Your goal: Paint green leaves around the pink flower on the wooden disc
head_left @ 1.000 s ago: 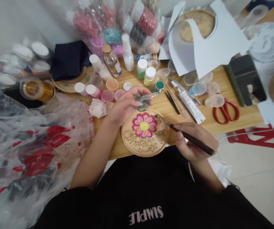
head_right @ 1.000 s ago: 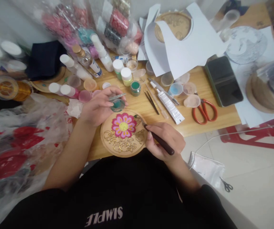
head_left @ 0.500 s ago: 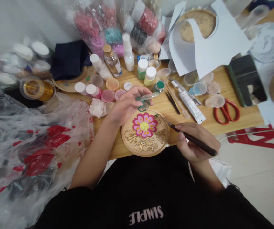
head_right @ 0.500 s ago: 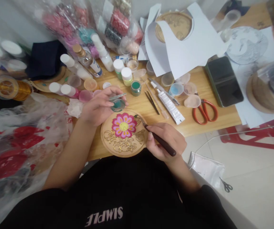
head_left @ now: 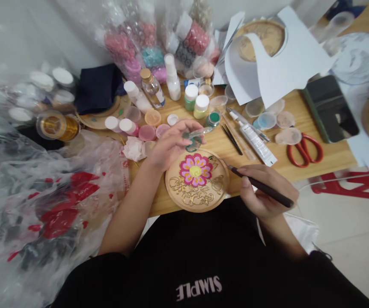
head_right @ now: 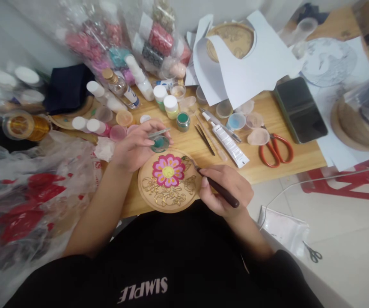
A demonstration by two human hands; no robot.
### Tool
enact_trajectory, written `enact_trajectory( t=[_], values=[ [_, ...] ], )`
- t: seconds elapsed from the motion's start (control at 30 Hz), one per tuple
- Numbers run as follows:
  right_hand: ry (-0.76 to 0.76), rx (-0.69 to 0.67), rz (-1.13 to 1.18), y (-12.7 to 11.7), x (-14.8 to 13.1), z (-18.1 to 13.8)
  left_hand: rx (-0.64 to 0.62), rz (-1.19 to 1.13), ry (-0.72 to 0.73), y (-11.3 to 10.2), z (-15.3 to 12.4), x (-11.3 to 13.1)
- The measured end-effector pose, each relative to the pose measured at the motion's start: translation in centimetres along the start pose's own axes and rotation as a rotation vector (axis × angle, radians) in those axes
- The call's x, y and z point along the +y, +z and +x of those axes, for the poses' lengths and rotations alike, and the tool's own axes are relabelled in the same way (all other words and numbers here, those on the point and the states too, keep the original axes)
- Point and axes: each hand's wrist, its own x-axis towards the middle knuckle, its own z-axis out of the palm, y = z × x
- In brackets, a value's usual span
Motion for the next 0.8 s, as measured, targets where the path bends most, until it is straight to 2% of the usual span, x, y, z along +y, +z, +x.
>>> enact_trajectory(
  t=[0.1,0.17,0.27,0.33,0.4,0.47,0.63,0.8],
  values=[
    [0.082,0.083,0.044,0.2,0.0,-0.1,0.000,-0.005,-0.003,-0.1,0.0,-0.1],
    [0.195,0.223,0.113,0.5,-0.1,0.2,-0.001,-0.014,-0.001,-0.1,0.0,-0.1],
    [0.394,0.437,0.322,1.0,-0.2,1.2,-0.001,-0.014,-0.002,-0.2,0.0,0.0],
    [0.487,0.486,0.473,1.3,-0.2,2.1,0.000,-0.006,-0.003,-0.1,-0.1,0.1],
    [0.537,0.475,0.553,1.7,-0.4,2.7,0.007,0.008,-0.004,-0.1,-0.2,0.1],
    [0.510,0.440,0.527,2.2,-0.8,2.9,0.017,0.023,-0.005,0.0,-0.2,0.2],
    [0.270,0.245,0.275,3.1,-2.1,2.8,0.039,0.031,0.002,0.2,-0.3,0.2],
    [0.100,0.064,0.153,3.8,-2.4,3.5,0.056,0.051,0.011,0.3,-0.4,0.1]
  ],
)
